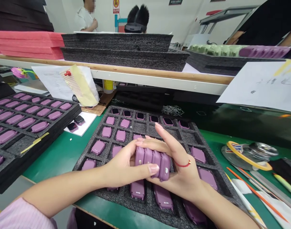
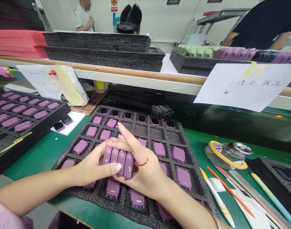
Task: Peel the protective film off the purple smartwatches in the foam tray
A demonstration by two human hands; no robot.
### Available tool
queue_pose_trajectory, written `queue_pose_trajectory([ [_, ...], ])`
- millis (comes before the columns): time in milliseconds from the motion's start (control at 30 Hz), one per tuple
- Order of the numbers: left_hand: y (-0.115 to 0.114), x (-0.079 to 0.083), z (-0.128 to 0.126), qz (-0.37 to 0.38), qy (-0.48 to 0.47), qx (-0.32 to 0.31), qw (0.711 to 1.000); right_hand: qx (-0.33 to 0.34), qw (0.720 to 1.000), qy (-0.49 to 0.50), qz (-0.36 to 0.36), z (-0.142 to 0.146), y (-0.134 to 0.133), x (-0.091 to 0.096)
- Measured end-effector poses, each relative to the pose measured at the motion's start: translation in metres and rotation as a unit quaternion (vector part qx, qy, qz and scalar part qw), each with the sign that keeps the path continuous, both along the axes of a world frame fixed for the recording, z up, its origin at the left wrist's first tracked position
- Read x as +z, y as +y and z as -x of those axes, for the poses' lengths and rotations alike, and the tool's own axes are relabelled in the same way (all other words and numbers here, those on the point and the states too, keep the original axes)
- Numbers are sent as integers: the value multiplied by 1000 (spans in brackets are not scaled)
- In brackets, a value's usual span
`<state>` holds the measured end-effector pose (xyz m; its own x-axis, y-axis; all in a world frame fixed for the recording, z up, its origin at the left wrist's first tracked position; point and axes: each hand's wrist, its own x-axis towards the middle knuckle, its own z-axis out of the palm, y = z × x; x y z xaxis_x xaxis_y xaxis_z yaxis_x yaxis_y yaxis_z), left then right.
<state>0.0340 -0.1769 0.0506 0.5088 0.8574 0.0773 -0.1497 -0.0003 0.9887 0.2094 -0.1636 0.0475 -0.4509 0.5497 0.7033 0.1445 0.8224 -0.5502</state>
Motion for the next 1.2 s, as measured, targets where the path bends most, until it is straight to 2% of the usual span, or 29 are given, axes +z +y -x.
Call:
queue_pose_trajectory([
  [267,1,-1,-1,-36,59,47,996,-3,1000,-21,-12,1,-1,-2],
  [433,4,2,-2,-26,14,16,999,-5,998,-54,-36,0,-1,-2],
  [633,5,5,-2,-73,24,-17,997,-1,994,-76,-77,0,-1,-4],
  [700,4,5,-2,-68,33,-2,997,3,994,-77,-79,-1,-1,-2],
  [800,2,4,-1,-80,50,55,994,11,993,-91,-75,-3,-3,4],
  [867,1,3,-1,-117,44,68,990,16,997,-69,-39,-5,-4,7],
  [967,0,2,1,-165,15,46,985,16,997,28,64,-8,-4,9],
  [1100,0,1,3,-224,23,43,973,-27,972,122,201,-6,2,3],
  [1200,1,-1,4,-278,30,43,959,-18,957,132,257,-3,5,-2],
])
